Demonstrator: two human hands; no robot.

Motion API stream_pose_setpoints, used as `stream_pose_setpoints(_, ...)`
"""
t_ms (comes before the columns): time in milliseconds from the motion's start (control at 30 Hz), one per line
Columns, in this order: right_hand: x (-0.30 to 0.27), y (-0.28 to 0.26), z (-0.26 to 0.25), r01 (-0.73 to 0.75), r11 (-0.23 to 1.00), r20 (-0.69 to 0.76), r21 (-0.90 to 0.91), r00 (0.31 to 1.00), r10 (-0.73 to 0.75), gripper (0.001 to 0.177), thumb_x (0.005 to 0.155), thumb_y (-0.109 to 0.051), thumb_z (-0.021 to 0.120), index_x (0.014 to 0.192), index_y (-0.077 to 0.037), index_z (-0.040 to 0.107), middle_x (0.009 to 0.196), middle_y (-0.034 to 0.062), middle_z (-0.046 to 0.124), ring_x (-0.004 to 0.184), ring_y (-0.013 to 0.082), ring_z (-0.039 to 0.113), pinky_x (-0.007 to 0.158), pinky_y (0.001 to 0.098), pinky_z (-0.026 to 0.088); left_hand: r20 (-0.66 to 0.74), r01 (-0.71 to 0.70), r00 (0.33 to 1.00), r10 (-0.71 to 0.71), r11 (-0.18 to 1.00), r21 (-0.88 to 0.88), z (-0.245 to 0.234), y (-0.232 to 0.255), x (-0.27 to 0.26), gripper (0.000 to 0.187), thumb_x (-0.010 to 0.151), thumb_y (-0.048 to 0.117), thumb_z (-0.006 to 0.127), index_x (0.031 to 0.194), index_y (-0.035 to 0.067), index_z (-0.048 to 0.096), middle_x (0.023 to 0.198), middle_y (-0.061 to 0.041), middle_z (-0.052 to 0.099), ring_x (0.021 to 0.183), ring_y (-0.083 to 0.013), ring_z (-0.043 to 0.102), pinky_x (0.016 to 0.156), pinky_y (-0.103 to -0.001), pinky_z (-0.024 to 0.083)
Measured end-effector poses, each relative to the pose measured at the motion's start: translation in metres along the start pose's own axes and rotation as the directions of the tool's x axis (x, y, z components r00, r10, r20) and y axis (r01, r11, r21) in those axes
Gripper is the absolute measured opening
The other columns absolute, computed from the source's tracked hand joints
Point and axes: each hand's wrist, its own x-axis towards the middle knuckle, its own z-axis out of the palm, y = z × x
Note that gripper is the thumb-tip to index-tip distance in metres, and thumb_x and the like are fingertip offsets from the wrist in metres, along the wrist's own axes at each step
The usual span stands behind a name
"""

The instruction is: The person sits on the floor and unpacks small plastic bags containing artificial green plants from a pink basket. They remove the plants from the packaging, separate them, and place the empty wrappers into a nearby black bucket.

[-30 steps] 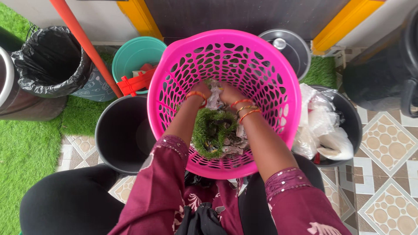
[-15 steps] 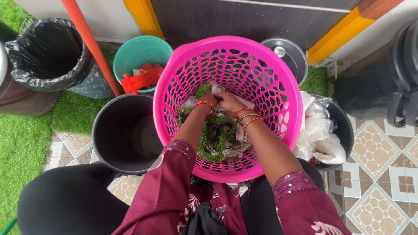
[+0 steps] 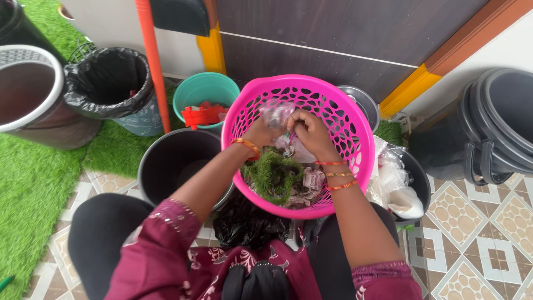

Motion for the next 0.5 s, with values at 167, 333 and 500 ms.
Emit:
stream_pose_setpoints(167, -0.034, -0.064, 0.02, 0.038, 0.945, 0.046, 0.325, 0.997, -0.056, 0.012, 0.097, 0.006, 0.049, 0.096, -0.005, 0.055, 0.095, 0.002, 0.058, 0.092, 0.0129, 0.057, 0.09, 0.0313, 0.052, 0.092, -0.006, 0.996, 0.012, 0.998, -0.061, -0.029, 0.034, -0.087, 0.064, 0.084, 0.023, 0.079, 0.14, 0.011, 0.05, 0.109, -0.006, 0.069, 0.084, -0.0167, 0.066, 0.059, -0.031, 0.055)
stream_pose_setpoints(333, -0.057, -0.073, 0.048, -0.102, 0.879, 0.066, 0.466, 0.995, 0.081, 0.006, 0.102, -0.007, 0.053, 0.105, -0.006, 0.059, 0.097, 0.0011, 0.059, 0.096, 0.0136, 0.062, 0.091, 0.0306, 0.051, -0.124, -0.317, 0.935, 0.332, 0.94, 0.127, -0.05, 0.007, -0.129, 0.042, 0.094, 0.012, 0.073, 0.134, 0.009, 0.061, 0.116, -0.006, 0.07, 0.099, -0.0121, 0.065, 0.082, -0.03, 0.056)
stream_pose_setpoints(500, -0.058, -0.054, 0.082, -0.219, 0.879, 0.008, 0.424, 0.971, 0.238, 0.025, 0.107, -0.018, 0.06, 0.128, -0.006, 0.054, 0.116, -0.002, 0.056, 0.106, 0.0078, 0.051, 0.098, 0.0254, 0.044, -0.303, -0.376, 0.903, 0.305, 0.903, -0.209, -0.053, -0.034, -0.144, 0.034, 0.095, 0.002, 0.069, 0.128, 0.008, 0.062, 0.116, -0.002, 0.064, 0.108, -0.0112, 0.06, 0.095, -0.029, 0.052)
